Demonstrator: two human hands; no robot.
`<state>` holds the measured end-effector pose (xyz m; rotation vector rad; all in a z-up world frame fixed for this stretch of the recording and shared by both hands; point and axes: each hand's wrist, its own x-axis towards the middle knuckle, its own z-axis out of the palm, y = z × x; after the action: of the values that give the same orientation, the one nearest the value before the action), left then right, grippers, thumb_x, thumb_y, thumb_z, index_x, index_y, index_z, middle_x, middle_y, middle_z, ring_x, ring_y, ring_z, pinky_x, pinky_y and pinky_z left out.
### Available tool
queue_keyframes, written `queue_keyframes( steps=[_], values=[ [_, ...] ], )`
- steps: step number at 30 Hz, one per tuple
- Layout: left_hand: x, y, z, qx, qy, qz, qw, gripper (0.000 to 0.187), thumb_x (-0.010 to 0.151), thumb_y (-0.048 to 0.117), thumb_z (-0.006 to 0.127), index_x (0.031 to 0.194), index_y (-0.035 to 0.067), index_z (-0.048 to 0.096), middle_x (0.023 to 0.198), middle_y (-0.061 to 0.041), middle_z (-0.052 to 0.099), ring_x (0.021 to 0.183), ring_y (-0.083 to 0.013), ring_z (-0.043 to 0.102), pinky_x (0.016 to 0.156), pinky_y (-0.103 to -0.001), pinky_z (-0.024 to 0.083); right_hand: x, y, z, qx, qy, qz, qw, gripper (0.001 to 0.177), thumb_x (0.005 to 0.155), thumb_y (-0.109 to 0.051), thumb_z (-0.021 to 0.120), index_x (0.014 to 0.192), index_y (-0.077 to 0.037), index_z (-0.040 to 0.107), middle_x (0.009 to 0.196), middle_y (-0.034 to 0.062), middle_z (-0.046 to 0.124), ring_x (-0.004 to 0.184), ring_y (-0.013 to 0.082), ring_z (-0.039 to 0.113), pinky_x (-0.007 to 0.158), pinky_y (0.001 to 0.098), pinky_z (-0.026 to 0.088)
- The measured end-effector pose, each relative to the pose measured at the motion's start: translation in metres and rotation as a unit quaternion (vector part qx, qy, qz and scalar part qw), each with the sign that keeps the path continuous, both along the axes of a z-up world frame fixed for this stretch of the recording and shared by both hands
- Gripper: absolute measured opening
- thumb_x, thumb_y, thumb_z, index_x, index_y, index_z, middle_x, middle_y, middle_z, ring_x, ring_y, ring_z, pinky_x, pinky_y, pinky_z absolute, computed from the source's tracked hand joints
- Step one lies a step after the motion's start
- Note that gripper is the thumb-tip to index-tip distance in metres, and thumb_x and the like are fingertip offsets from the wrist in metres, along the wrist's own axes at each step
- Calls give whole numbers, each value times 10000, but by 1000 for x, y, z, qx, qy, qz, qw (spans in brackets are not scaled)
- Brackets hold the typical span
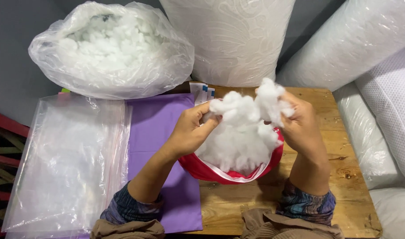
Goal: Stuffing a small red pillowcase with white fiberfill material by hand.
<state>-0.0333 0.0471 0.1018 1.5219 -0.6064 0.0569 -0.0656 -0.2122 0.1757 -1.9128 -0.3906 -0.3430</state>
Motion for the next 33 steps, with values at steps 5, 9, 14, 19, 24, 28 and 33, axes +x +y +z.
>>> queue_keyframes(
  steps=[5,9,14,19,24,28,33],
  values=[
    [-16,-10,19,-110,95,-108,984,432,1031,191,580,1436,47,534,1296,-117,663,1127,-169,618,981,-462,559,-1,26,-10,-184,-104,-26,977,396,809,17,578,1177,-52,709,1037,151,704,947,344,697,833,433,544],
    [-17,-10,23,-86,77,-90,989,877,862,346,816,1526,-27,380,1418,-241,539,1283,-300,535,1047,-552,498,-4,49,-36,-320,-156,-59,933,300,808,-63,684,1104,-17,662,1002,127,639,873,368,681,694,465,558],
    [-16,-18,20,-113,61,-53,990,794,873,187,822,1534,21,416,1412,-165,561,1296,-224,519,1121,-437,460,-14,62,-30,-348,-162,-36,923,237,832,-127,706,1042,-33,649,1038,90,615,877,328,678,710,422,576],
    [-5,-18,13,-180,92,-27,979,504,914,106,779,1384,33,611,1249,-81,683,1152,-160,606,1019,-398,556,-26,47,4,-263,-79,24,961,601,763,-73,786,1344,-130,642,1187,120,626,833,363,709,670,447,588],
    [1,-8,4,-211,114,-52,969,447,905,156,779,1327,79,653,1268,-54,715,1187,-175,678,1045,-344,576,-38,32,18,-224,-92,33,970,513,904,-117,764,1395,-126,615,1275,92,575,779,86,632,709,207,539],
    [0,-8,7,-206,117,-38,971,401,930,175,754,1311,91,663,1244,-40,721,1159,-160,682,1013,-332,582,-41,34,18,-235,-116,49,964,628,822,-161,850,1397,-134,598,1365,158,534,1177,203,573,814,270,579],
    [-3,-10,6,-227,107,-86,964,405,918,98,759,1305,68,644,1257,-71,709,1161,-190,683,1013,-336,583,-43,58,6,-299,-310,11,902,208,993,-161,739,1197,-205,742,1236,138,622,1052,265,655,867,363,567]
  ],
)
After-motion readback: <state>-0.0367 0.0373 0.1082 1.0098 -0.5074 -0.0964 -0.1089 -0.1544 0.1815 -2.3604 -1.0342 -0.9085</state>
